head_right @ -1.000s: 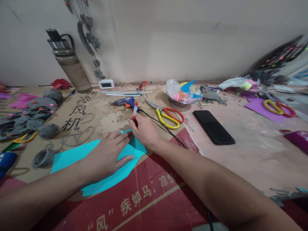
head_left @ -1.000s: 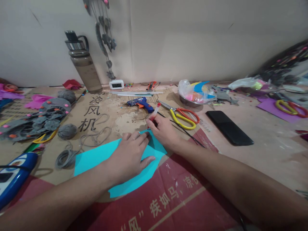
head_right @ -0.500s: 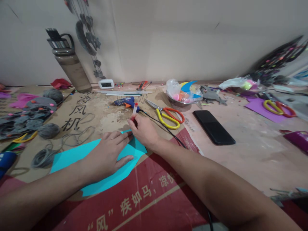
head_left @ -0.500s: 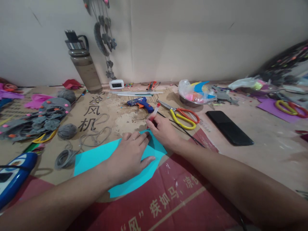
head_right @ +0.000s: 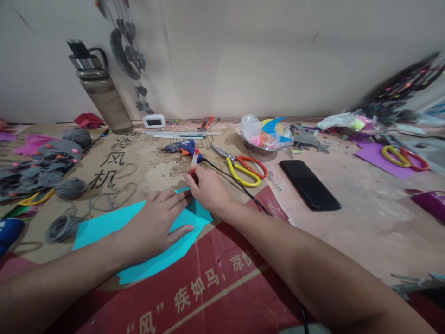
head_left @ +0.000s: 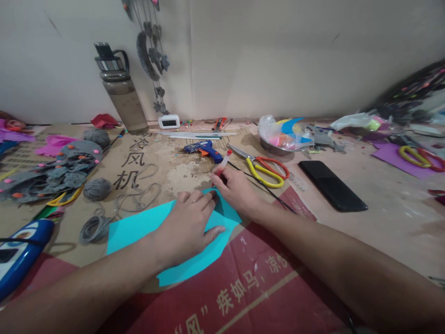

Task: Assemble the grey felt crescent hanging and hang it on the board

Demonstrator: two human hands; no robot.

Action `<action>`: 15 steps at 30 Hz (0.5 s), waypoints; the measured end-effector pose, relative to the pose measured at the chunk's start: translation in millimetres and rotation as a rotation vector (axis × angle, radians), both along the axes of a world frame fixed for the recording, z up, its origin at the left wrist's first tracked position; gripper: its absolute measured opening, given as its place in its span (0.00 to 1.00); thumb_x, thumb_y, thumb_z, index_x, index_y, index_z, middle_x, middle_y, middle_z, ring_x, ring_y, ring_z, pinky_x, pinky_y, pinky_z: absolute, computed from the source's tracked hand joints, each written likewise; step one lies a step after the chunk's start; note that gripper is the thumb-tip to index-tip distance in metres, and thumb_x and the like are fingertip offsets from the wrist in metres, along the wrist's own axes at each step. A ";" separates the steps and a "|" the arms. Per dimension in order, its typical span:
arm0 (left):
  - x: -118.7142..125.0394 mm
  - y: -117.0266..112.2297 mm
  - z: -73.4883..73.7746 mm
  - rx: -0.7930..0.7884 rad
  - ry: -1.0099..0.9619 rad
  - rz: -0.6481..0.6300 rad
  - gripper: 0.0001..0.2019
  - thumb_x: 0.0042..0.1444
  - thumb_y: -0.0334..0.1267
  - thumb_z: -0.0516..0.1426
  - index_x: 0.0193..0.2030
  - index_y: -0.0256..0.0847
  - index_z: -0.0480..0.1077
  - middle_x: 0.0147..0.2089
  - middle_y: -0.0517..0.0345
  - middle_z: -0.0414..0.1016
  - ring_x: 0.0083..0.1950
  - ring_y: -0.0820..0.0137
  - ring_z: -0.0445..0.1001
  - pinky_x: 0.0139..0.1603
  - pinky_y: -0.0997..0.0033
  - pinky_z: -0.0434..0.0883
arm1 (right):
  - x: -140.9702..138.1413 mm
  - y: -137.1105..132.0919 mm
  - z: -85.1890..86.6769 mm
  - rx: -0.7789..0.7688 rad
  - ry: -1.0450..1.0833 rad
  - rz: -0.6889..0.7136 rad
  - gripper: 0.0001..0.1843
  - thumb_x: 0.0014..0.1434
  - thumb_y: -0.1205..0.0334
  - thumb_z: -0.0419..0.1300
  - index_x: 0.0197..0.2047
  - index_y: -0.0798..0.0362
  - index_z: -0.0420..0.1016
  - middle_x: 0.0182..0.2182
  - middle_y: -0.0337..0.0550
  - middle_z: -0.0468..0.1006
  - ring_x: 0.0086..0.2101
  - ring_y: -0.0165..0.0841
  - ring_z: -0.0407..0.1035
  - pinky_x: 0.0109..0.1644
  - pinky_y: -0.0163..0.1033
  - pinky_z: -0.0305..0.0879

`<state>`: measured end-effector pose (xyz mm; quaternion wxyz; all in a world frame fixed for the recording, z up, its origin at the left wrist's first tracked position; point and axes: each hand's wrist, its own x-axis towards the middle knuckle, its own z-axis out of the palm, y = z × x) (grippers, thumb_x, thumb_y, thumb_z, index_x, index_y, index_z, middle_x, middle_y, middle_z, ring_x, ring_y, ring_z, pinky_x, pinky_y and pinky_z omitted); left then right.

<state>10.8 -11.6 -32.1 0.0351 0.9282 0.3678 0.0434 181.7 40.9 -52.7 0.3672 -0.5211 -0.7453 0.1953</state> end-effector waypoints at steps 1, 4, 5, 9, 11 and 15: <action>-0.1 0.0 0.0 -0.001 0.000 0.001 0.32 0.62 0.55 0.44 0.63 0.33 0.61 0.61 0.45 0.67 0.59 0.52 0.60 0.57 0.49 0.56 | 0.0 0.1 -0.1 0.000 -0.002 0.003 0.09 0.62 0.59 0.51 0.33 0.52 0.68 0.28 0.40 0.74 0.29 0.31 0.67 0.35 0.36 0.59; -0.4 0.1 -0.1 -0.003 -0.008 0.000 0.31 0.62 0.55 0.45 0.63 0.33 0.61 0.60 0.45 0.67 0.59 0.52 0.60 0.57 0.49 0.57 | -0.2 0.5 0.2 0.000 -0.007 0.008 0.09 0.62 0.59 0.51 0.33 0.52 0.68 0.28 0.40 0.74 0.30 0.31 0.67 0.35 0.36 0.59; -0.4 0.2 -0.2 -0.003 -0.010 0.000 0.31 0.62 0.55 0.45 0.63 0.33 0.61 0.60 0.45 0.67 0.59 0.53 0.60 0.57 0.49 0.57 | -0.4 0.6 0.4 -0.003 -0.009 0.008 0.09 0.62 0.59 0.51 0.33 0.52 0.68 0.28 0.40 0.74 0.30 0.31 0.67 0.35 0.36 0.59; -0.1 0.2 -0.1 -0.002 -0.013 0.001 0.31 0.62 0.55 0.45 0.62 0.34 0.62 0.59 0.44 0.68 0.59 0.53 0.61 0.57 0.50 0.57 | -1.2 0.5 1.0 -0.010 -0.016 0.009 0.09 0.62 0.59 0.51 0.33 0.52 0.68 0.28 0.40 0.74 0.29 0.31 0.67 0.35 0.36 0.58; -0.1 0.1 0.2 0.000 -0.011 0.001 0.31 0.62 0.55 0.45 0.62 0.34 0.62 0.59 0.44 0.68 0.58 0.53 0.61 0.57 0.50 0.57 | -1.5 0.4 1.0 -0.009 -0.014 0.011 0.09 0.62 0.59 0.51 0.33 0.52 0.68 0.28 0.40 0.74 0.29 0.31 0.67 0.35 0.36 0.58; -0.1 0.4 0.0 0.004 -0.004 -0.002 0.31 0.62 0.55 0.45 0.62 0.34 0.62 0.59 0.45 0.68 0.58 0.54 0.61 0.56 0.51 0.58 | -1.5 0.4 0.6 -0.014 -0.007 0.022 0.09 0.62 0.59 0.51 0.33 0.52 0.67 0.28 0.39 0.73 0.29 0.31 0.66 0.35 0.36 0.58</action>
